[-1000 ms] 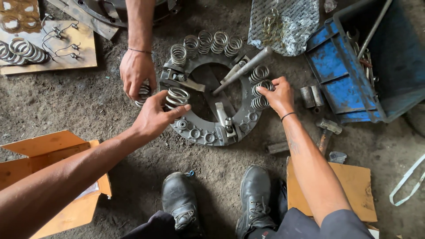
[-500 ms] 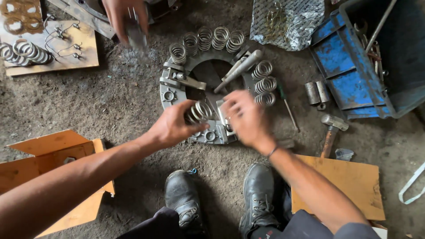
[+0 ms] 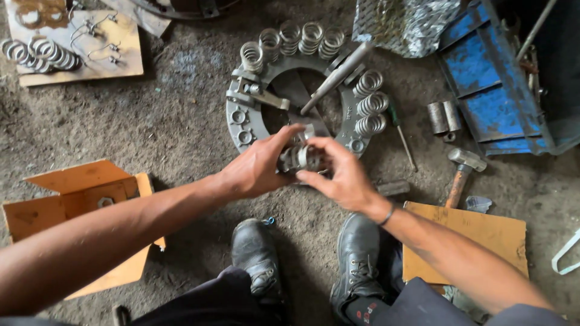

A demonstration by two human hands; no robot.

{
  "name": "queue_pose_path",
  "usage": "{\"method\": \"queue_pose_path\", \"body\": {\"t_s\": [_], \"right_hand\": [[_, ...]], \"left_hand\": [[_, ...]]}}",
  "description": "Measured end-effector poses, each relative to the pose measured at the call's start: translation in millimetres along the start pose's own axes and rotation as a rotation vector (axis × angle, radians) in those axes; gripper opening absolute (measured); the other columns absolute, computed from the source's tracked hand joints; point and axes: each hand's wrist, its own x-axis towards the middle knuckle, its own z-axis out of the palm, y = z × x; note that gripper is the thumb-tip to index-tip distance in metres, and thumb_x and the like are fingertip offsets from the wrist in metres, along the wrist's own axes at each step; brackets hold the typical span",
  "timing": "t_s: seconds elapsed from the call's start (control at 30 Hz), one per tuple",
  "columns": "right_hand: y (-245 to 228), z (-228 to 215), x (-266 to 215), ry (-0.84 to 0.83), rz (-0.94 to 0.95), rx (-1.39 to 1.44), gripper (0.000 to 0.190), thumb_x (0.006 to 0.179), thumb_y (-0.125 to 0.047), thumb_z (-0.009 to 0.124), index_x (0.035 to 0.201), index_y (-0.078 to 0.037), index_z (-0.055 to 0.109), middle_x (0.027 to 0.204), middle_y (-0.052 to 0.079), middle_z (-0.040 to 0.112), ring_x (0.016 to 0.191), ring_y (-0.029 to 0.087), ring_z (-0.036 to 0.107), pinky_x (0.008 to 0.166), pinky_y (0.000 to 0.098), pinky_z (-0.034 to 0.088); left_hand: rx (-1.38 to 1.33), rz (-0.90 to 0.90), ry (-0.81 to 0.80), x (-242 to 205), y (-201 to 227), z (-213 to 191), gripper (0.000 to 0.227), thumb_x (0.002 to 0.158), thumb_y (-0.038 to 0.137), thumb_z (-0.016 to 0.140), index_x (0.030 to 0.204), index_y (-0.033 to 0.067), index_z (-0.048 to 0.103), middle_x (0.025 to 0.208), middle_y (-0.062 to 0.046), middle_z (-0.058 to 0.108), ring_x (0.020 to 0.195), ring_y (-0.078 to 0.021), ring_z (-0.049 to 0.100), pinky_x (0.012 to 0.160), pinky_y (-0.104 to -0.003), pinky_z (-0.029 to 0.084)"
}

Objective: Assembling a large industrial mechanical clutch or pressure plate assembly on a workshop floor.

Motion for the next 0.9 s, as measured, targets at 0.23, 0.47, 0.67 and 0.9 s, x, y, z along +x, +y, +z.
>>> {"method": "queue_pose_path", "body": {"t_s": [0.23, 0.47, 0.67, 0.9], "right_hand": [[-39, 1, -4, 0.128, -0.046, -0.063, 0.060, 0.085, -0.011, 0.084, 0.137, -0.001, 0.055, 0.117, 0.005, 0.068, 0.104, 0.010, 0.068, 0.088, 0.0268, 0.057], [-51, 6, -2, 0.241, -0.223, -0.517, 0.055, 0.077, -0.012, 0.091, 0.124, -0.001, 0.065, 0.108, 0.005, 0.062, 0.096, 0.014, 0.065, 0.080, 0.0287, 0.054], [-6, -15, 6, 0.198, 0.112, 0.489, 0.038, 0.095, -0.028, 0.067, 0.125, -0.007, 0.061, 0.111, 0.004, 0.066, 0.097, 0.014, 0.063, 0.086, 0.0329, 0.052], [17, -20, 8, 0.190, 0.401, 1.091, 0.066, 0.097, -0.050, 0.045, 0.126, 0.007, 0.062, 0.091, 0.008, 0.062, 0.079, 0.018, 0.055, 0.084, 0.0383, 0.053]], "left_hand": [[-0.110, 0.047, -0.011, 14, 3, 1, 0.098, 0.075, 0.011, 0.086, 0.155, 0.0099, 0.029, 0.118, -0.019, 0.073, 0.111, -0.0391, 0.072, 0.090, -0.045, 0.057], [-0.186, 0.066, -0.054, 14, -8, 11, 0.098, 0.077, 0.010, 0.083, 0.157, 0.0100, 0.027, 0.124, -0.020, 0.073, 0.113, -0.0359, 0.073, 0.091, -0.043, 0.059], [-0.263, -0.021, -0.021, 19, -4, -6, 0.103, 0.080, 0.025, 0.090, 0.157, 0.0111, 0.025, 0.109, -0.014, 0.073, 0.096, -0.0231, 0.075, 0.081, -0.037, 0.061], [-0.333, -0.091, -0.074, 16, 5, -13, 0.098, 0.080, 0.025, 0.087, 0.158, 0.0131, 0.029, 0.097, -0.006, 0.073, 0.088, -0.0157, 0.073, 0.076, -0.031, 0.061]]}}
